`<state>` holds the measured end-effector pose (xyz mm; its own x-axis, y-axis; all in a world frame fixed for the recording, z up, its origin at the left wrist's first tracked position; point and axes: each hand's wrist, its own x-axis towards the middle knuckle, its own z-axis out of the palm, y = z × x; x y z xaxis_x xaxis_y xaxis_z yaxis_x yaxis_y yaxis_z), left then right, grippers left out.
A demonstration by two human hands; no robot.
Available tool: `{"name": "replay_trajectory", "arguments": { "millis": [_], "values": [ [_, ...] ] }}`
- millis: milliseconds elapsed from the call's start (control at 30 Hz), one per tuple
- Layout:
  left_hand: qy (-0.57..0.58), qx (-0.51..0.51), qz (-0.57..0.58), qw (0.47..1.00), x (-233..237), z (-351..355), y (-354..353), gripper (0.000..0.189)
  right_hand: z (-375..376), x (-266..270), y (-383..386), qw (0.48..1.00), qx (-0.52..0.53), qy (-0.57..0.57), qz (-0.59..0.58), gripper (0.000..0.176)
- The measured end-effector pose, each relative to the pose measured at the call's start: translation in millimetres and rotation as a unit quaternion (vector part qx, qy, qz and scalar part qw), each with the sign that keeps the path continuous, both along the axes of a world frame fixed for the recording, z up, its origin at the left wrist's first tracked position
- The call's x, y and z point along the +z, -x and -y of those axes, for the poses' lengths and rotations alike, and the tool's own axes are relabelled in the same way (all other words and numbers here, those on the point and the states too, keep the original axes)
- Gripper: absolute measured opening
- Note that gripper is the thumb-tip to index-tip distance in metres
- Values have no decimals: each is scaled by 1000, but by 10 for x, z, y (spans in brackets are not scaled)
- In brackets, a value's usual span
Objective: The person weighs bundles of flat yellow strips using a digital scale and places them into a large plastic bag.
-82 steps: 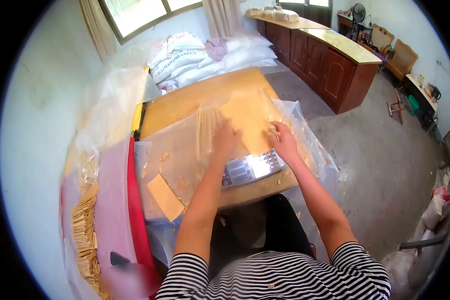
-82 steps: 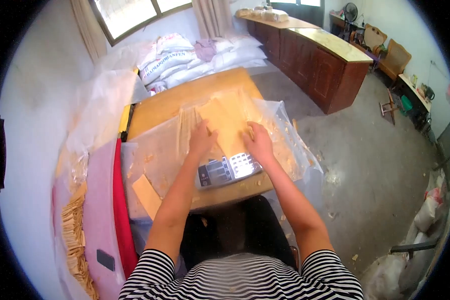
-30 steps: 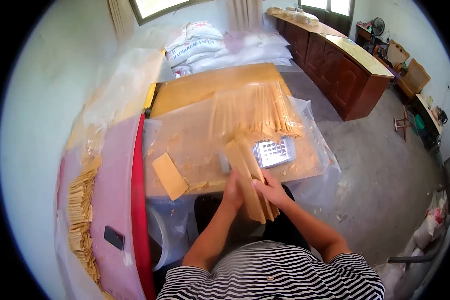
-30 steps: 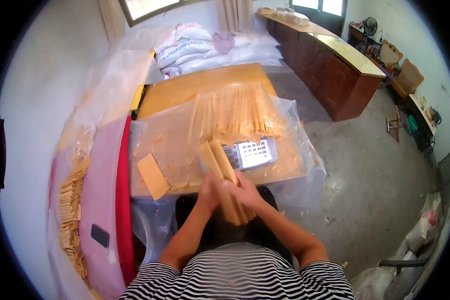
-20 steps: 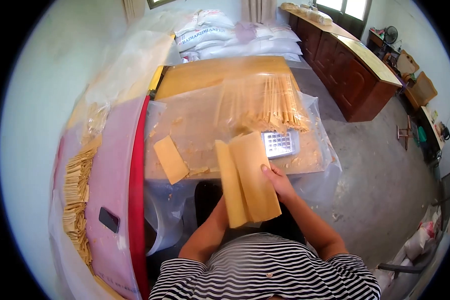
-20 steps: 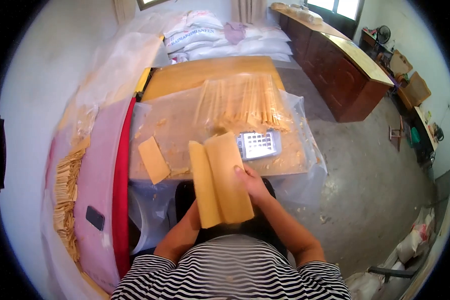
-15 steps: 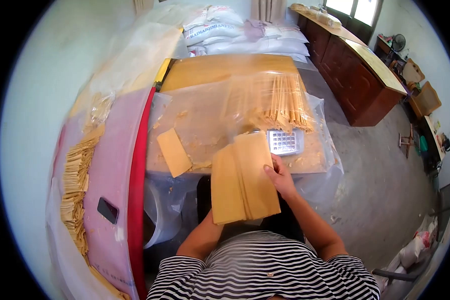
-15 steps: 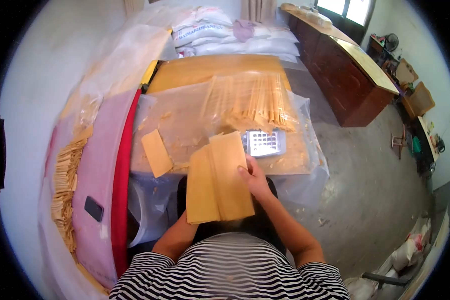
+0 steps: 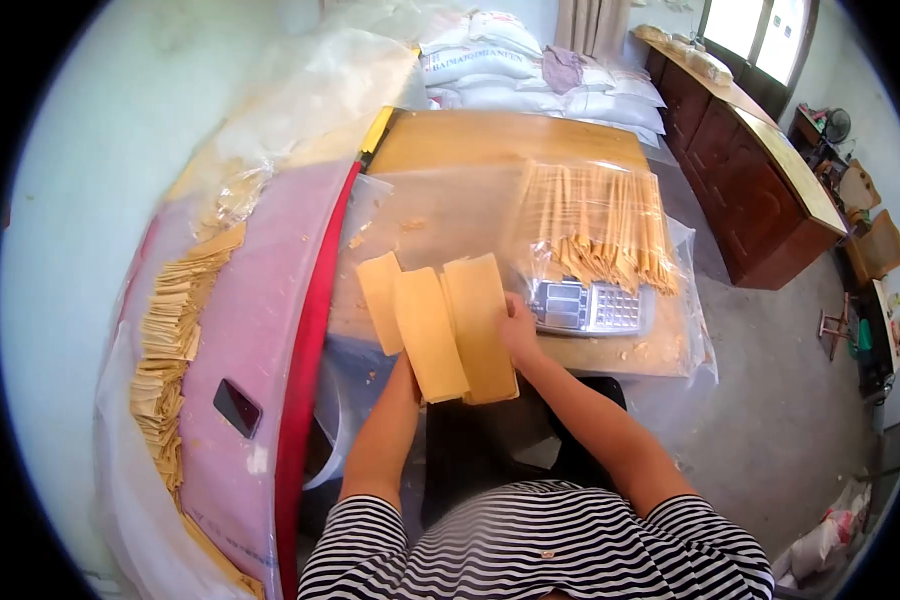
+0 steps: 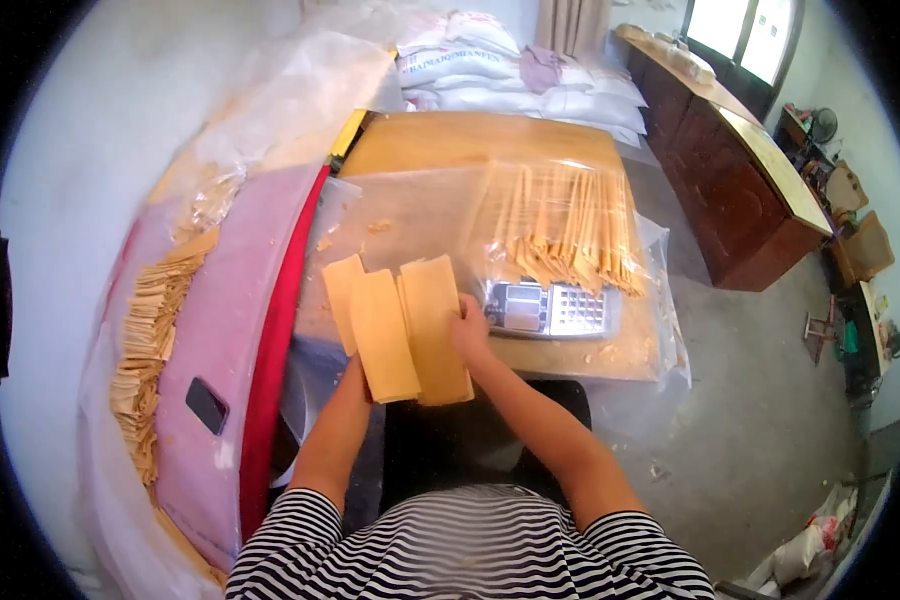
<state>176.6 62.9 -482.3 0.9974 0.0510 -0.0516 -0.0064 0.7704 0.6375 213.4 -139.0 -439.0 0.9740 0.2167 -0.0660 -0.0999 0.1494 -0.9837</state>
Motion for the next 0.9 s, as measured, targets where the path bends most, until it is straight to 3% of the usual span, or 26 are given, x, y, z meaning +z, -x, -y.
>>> {"name": "replay_trajectory", "arguments": {
  "millis": [67, 100, 167, 300, 333, 367, 400, 467, 500, 533, 567, 600, 633, 700, 767, 800, 867, 900],
  "values": [
    [6, -7, 25, 1000, -115, -248, -108, 39, -160, -134, -228, 995, -8, 99, 22, 29],
    [13, -4, 24, 1000, -132, -314, -97, 39, -219, -192, -315, 995, -7, 98, 22, 29],
    [50, 27, -22, 998, -84, -290, 27, 41, -325, -338, -442, 978, -18, 208, 25, 32],
    [120, 100, -73, 985, 354, -100, 333, 45, -502, -570, -720, 992, 1, 117, -39, 36],
    [123, 103, -80, 984, 186, -177, 334, 45, -482, -459, -713, 953, -9, 292, 77, 32],
    [198, 9, 10, 980, -84, -292, 284, 47, -452, -276, -654, 870, -19, 454, 193, 29],
    [269, -86, 101, 954, -242, -353, 252, 48, -447, -160, -555, 869, -16, 456, 191, 29],
    [252, -63, 103, 960, -241, -259, 236, 47, -464, 114, -282, 748, -38, 410, 520, 33],
    [231, -42, 104, 966, -217, -180, 243, 46, -460, 554, -16, 833, 117, 430, 329, 35],
    [233, -42, 102, 966, -165, -82, 229, 46, -447, 884, 203, 861, 262, 419, 117, 38],
    [261, -75, 109, 956, -80, 39, 196, 44, -419, 693, 305, 860, 263, 421, 116, 38],
    [287, -108, 114, 945, -4, 151, 190, 43, -386, 371, 425, 925, 282, 255, -7, 36],
    [288, -108, 113, 945, 60, 251, 206, 43, -343, 188, 519, 946, 286, 77, -130, 34],
    [110, 119, -57, 985, 185, 416, 263, 39, -186, 219, 635, 949, 266, 42, -165, 31],
    [74, 116, -103, 985, 326, 424, 359, 41, 7, 210, 641, 950, 245, 7, -196, 29],
    [37, 112, -147, 982, 409, 427, 404, 43, 128, 176, 594, 964, 226, 4, -141, 27],
    [43, 89, -125, 987, 582, 488, 516, 44, 286, 217, 521, 976, 203, 3, -81, 26],
    [48, 67, -105, 991, 620, 526, 552, 45, 345, 349, 517, 970, 163, 175, 47, 23]
  ]
}}
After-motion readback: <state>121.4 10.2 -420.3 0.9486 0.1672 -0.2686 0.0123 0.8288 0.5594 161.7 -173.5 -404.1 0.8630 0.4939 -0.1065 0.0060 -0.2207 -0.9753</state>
